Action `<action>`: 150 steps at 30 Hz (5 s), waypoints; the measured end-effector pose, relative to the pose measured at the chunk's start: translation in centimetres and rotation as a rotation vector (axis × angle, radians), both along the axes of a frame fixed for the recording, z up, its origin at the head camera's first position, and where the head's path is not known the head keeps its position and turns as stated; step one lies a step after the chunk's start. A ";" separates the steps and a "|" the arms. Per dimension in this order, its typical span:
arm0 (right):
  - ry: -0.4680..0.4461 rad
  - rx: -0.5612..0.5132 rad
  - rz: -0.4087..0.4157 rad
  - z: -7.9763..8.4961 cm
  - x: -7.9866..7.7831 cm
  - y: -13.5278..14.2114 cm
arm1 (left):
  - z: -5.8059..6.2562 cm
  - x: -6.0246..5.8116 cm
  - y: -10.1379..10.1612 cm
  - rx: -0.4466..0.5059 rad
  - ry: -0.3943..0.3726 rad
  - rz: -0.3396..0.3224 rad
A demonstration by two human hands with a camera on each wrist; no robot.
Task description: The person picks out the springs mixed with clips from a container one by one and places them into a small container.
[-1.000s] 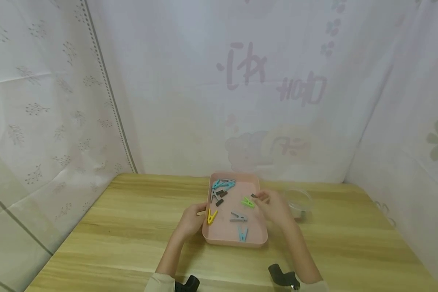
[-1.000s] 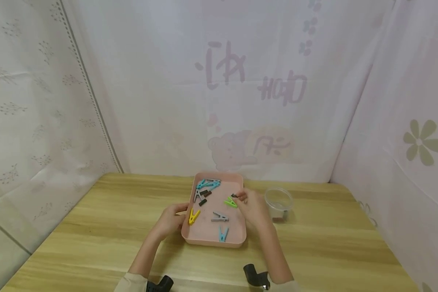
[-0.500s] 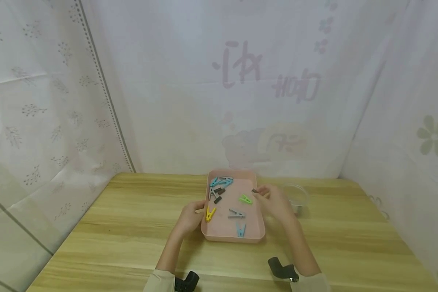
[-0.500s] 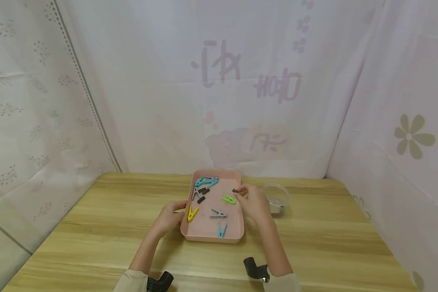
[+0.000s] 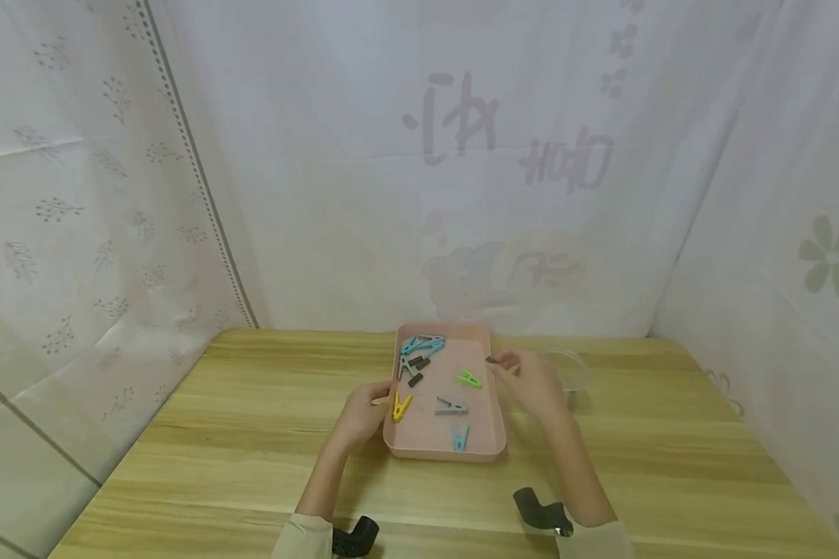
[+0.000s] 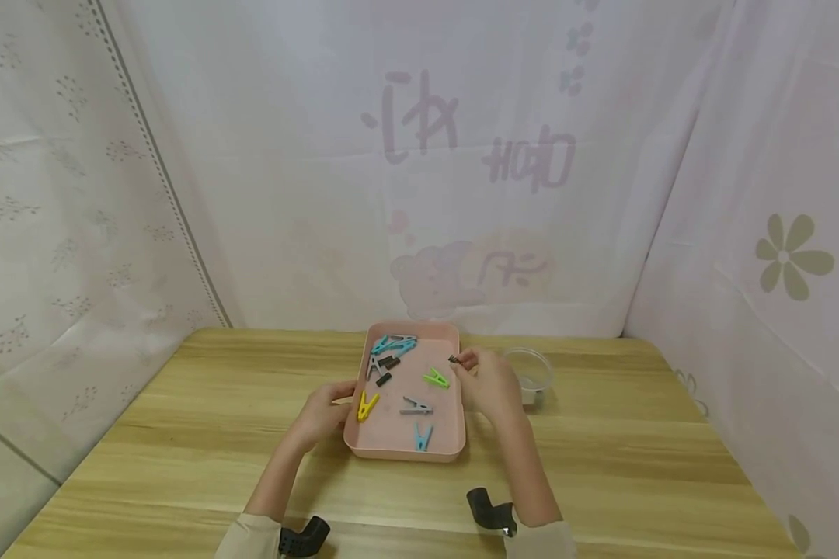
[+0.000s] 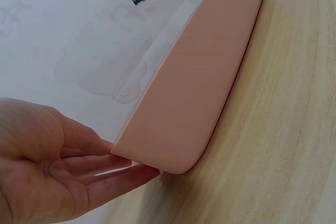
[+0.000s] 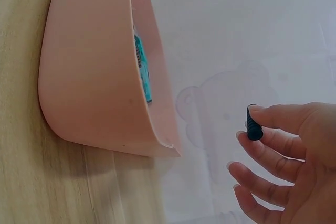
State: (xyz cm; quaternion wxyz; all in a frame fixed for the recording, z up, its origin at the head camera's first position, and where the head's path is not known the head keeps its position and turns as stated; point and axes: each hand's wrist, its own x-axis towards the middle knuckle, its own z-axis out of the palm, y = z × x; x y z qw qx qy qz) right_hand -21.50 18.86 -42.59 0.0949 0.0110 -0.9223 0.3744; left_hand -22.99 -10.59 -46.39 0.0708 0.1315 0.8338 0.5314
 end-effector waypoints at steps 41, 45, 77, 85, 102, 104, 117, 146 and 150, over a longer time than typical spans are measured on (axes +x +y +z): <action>0.021 0.051 -0.048 0.9 0.9 2.6 | 0.1 0.2 -0.1 0.027 -0.005 -0.007; 0.003 0.059 -0.063 0.9 0.8 2.9 | 0.1 0.2 -0.1 0.032 -0.009 -0.008; -0.032 0.058 -0.103 1.1 1.6 5.6 | 0.0 0.1 -0.1 0.038 -0.033 -0.006; -0.038 0.074 -0.133 1.3 1.7 6.4 | 0.0 0.1 -0.1 0.029 -0.026 0.004; -0.069 0.079 -0.175 1.3 1.9 7.2 | 0.2 0.0 0.0 -0.037 0.014 0.020; -0.076 0.087 -0.185 1.4 1.9 7.4 | 0.2 0.0 0.0 -0.037 0.015 0.018; -0.078 0.116 -0.198 1.3 2.0 8.3 | 0.2 0.1 0.0 -0.028 -0.006 0.027; -0.111 0.137 -0.186 0.0 1.6 8.9 | 0.1 0.0 0.1 -0.045 -0.001 0.032; -0.114 0.150 -0.181 -0.2 1.4 8.8 | 0.0 0.0 0.1 -0.046 0.010 0.031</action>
